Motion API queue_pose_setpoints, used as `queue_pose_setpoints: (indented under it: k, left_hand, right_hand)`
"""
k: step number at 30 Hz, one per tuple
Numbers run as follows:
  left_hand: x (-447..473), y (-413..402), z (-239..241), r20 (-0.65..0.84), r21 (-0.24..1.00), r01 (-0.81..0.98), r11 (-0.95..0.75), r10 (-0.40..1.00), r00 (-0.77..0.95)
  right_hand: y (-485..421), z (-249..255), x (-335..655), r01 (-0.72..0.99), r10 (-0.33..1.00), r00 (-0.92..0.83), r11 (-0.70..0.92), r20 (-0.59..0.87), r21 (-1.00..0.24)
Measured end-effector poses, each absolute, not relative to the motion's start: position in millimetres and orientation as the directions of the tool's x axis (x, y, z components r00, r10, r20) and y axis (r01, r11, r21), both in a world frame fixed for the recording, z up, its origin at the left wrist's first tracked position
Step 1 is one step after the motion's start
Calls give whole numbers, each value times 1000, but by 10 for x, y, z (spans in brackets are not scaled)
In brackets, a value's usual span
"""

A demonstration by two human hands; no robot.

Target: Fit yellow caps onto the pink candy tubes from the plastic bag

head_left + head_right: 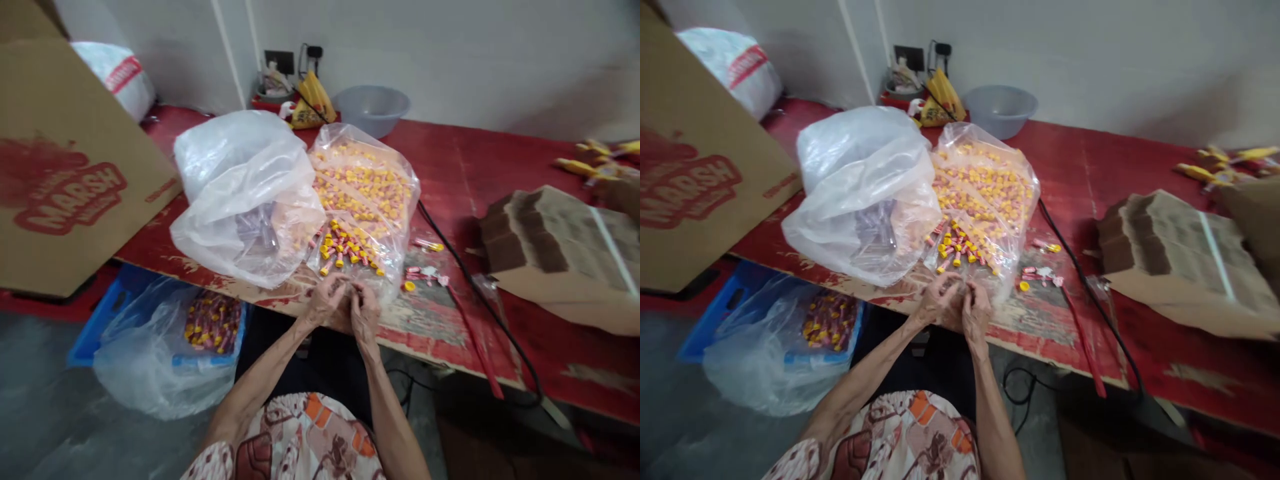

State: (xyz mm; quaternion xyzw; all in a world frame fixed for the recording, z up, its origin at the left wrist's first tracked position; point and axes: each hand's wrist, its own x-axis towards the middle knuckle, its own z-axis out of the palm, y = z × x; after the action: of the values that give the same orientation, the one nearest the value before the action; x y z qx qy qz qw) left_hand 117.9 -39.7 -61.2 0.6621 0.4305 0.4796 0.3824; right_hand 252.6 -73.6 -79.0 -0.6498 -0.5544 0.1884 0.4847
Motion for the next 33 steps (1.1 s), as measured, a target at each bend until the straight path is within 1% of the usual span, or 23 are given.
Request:
queue_pose_setpoints:
  k: [2,3,5,9,12,14,19,22,24,29,33]
  left_hand:
    - [1173,-393,-581,229,961,144,-234,972,50]
    - [1172,-380,-571,208,969,128,-210,978,29]
    - [1182,-332,-557,215,965,136,-223,974,71]
    - [1233,-254,-529,332,906,185,-381,910,250]
    - [1233,-273,-500,352,906,156,-393,905,237]
    - [1209,-298,-483,331,923,130,-362,920,210]
    - [1107,-296,-448,244,953,112,-281,934,262]
    - [1007,-271,-445,219,961,116,-253,945,243]
    - [944,-252,-465,243,950,132,-281,938,248]
    - [895,-191,-551,297,914,166,-371,888,350]
    - [908,-174,-577,368,887,148,-438,863,347]
  right_hand:
    - [-725,-790,2515,539,900,317,89,299,-838]
    - [-717,-791,2510,540,900,319,86,297,-838]
    - [-699,-793,2504,547,898,322,83,301,-833]
    - [-682,-778,2506,554,901,322,69,291,-829]
    - [-692,-747,2514,563,906,319,54,277,-825]
    - [-704,-728,2519,575,908,322,37,268,-817]
    - [-717,-714,2537,611,902,340,1,264,-792]
    - [-704,-722,2543,646,904,329,-3,274,-764]
    - [-692,-728,2539,676,903,313,6,295,-737]
    - [-669,-745,2505,741,898,286,14,334,-672]
    - [-666,-758,2486,759,903,265,21,337,-651]
